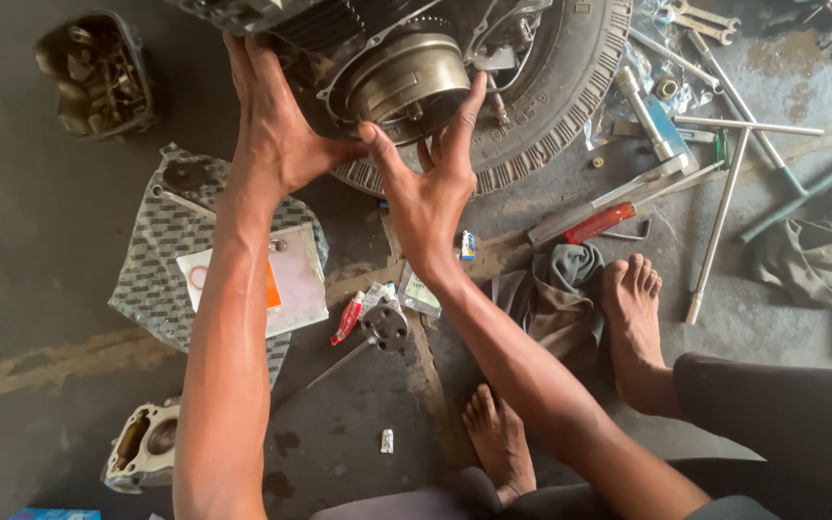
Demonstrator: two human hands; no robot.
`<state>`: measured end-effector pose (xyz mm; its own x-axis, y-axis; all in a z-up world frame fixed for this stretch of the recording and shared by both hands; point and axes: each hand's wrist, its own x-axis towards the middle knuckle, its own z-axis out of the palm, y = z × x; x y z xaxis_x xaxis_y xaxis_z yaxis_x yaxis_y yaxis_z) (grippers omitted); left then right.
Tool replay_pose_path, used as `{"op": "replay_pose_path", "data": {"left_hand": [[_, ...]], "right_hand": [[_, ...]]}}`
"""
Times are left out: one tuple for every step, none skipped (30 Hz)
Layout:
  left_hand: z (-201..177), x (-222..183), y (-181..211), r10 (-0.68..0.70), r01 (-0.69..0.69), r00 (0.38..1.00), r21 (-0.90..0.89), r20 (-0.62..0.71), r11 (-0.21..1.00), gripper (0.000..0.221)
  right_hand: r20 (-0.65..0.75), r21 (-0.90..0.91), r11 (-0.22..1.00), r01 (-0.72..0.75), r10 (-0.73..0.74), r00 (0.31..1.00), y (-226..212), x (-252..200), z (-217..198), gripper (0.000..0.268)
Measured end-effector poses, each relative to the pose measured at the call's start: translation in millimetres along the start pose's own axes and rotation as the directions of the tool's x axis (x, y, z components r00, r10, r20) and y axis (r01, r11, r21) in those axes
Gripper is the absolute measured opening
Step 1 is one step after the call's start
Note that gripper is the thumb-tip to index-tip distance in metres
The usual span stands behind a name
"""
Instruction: The person holds and aligns a cylindrical metal engine component onto a shaft while another person assists. The person then handles small metal washers and a bolt, cleaning them with a cloth before placing them into the assembly.
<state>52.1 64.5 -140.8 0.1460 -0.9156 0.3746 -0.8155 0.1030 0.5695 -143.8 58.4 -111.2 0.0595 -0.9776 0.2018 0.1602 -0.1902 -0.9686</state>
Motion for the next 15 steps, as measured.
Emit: {"op": "replay_pose_path", "data": {"left_hand": [[1, 1, -1, 0.023, -0.023, 1.000, -0.054, -0.005, 0.998, 0.151], [2, 1, -2, 0.011, -0.011, 1.000, 0.004, 0.001, 1.000, 0.151], [3, -1, -4, -0.002, 0.002, 1.000, 0.062, 0.008, 0.998, 0.152], [5, -2, -7, -0.016, 0.014, 1.000, 0.121, 0.014, 0.993, 0.153], [6, -1, -10, 0.004, -0.004, 1.000, 0.119, -0.002, 0.993, 0.153], [8, -1, -13, 0.024, -0.022, 1.000, 0.116, -0.017, 0.993, 0.153], [8, -3, -14, 0.045, -0.040, 0.998, 0.119, -0.035, 0.992, 0.153], [8, -4, -15, 0.046, -0.040, 0.998, 0.130, -0.042, 0.991, 0.150], [8, -1, -15, 0.051, -0.042, 0.997, 0.145, -0.053, 0.988, 0.147], [8, -3, -13, 0.050, -0.041, 0.997, 0.152, -0.058, 0.987, 0.146], [7, 1, -11, 0.062, -0.050, 0.995, 0.162, -0.073, 0.985, 0.145], [7, 3, -8, 0.070, -0.055, 0.994, 0.164, -0.083, 0.985, 0.145], [5, 2, -5, 0.073, -0.057, 0.993, 0.166, -0.089, 0.984, 0.146], [2, 3, -3, 0.092, -0.076, 0.991, 0.163, -0.092, 0.984, 0.145], [1, 4, -1, 0.110, -0.095, 0.989, 0.155, -0.094, 0.983, 0.145]], "right_hand": [[0.002, -0.017, 1.000, 0.019, -0.019, 1.000, 0, 0, 0, 0.112], [0.004, -0.034, 0.999, 0.038, -0.038, 0.999, 1, -1, 1, 0.110], [0.007, -0.051, 0.997, 0.054, -0.054, 0.999, 2, -2, 1, 0.109], [0.003, -0.042, 0.997, 0.060, -0.060, 0.998, 5, -2, 2, 0.108], [0.000, -0.028, 0.998, 0.065, -0.065, 0.998, 7, -3, 3, 0.106], [-0.003, -0.014, 0.997, 0.070, -0.070, 0.998, 9, -4, 4, 0.105], [-0.004, -0.026, 0.997, 0.075, -0.075, 0.997, 12, -4, 5, 0.105], [-0.005, -0.037, 0.996, 0.081, -0.081, 0.997, 13, -4, 5, 0.105], [-0.004, -0.045, 0.995, 0.091, -0.091, 0.996, 14, -4, 4, 0.106], [0.003, -0.071, 0.994, 0.085, -0.085, 0.996, 13, -7, 2, 0.106], [0.009, -0.093, 0.991, 0.095, -0.094, 0.996, 12, -5, 1, 0.106], [0.015, -0.114, 0.988, 0.105, -0.104, 0.994, 11, -3, 1, 0.107], [0.001, -0.127, 0.990, 0.054, -0.055, 0.998, 10, -2, 2, 0.108], [-0.013, -0.138, 0.990, 0.004, -0.006, 1.000, 10, 0, 5, 0.110], [-0.027, -0.154, 0.987, -0.049, 0.045, 0.999, 9, 0, 4, 0.112]]}}
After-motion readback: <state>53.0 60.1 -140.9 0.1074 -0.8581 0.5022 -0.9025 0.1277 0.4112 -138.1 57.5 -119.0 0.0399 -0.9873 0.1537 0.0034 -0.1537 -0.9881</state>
